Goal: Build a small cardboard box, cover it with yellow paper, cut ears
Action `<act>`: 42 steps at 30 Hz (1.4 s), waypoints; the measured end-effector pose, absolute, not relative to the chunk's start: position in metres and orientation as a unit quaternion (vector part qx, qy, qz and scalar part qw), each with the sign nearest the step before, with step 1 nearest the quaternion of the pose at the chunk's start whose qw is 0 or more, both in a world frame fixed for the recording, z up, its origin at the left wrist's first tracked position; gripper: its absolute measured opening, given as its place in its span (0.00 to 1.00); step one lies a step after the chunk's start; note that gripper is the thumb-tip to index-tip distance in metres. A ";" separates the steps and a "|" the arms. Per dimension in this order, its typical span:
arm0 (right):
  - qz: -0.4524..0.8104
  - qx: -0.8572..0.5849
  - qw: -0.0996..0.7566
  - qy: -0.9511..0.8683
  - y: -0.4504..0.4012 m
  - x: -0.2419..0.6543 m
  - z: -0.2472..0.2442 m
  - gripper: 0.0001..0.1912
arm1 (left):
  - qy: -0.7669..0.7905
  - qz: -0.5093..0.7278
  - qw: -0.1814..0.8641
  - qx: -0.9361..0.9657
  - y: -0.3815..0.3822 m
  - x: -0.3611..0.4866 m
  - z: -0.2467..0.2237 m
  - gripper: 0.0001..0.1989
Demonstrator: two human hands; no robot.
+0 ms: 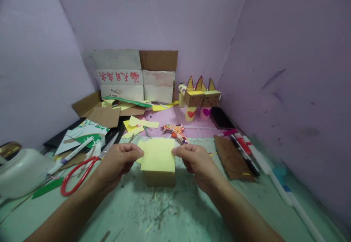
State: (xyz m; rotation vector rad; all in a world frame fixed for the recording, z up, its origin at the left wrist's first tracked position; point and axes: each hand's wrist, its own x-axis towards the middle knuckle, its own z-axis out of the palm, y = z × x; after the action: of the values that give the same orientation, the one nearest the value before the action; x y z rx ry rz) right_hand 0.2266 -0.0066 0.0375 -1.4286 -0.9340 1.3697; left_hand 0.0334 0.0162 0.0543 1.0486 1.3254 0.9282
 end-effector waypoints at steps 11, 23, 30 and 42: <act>0.517 -0.607 0.456 -0.395 -0.005 0.227 0.034 0.12 | 0.575 0.382 0.547 0.474 0.016 0.033 0.050 0.07; 0.460 -0.627 0.461 -0.427 -0.005 0.227 0.032 0.11 | 0.599 0.376 0.525 0.473 0.015 0.036 0.050 0.06; 0.450 -0.631 0.462 -0.432 -0.005 0.227 0.032 0.10 | 0.603 0.378 0.488 0.505 0.016 0.035 0.048 0.05; 0.449 -0.609 0.463 -0.462 -0.004 0.232 0.029 0.19 | 0.592 0.358 0.459 0.557 0.019 0.028 0.046 0.16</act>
State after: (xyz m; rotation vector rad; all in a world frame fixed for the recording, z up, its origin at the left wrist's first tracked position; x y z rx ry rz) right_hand 0.2320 -0.0038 0.0291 -1.4965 -1.1367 1.1030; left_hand 0.0284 0.0187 0.0459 1.3725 1.4568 0.8810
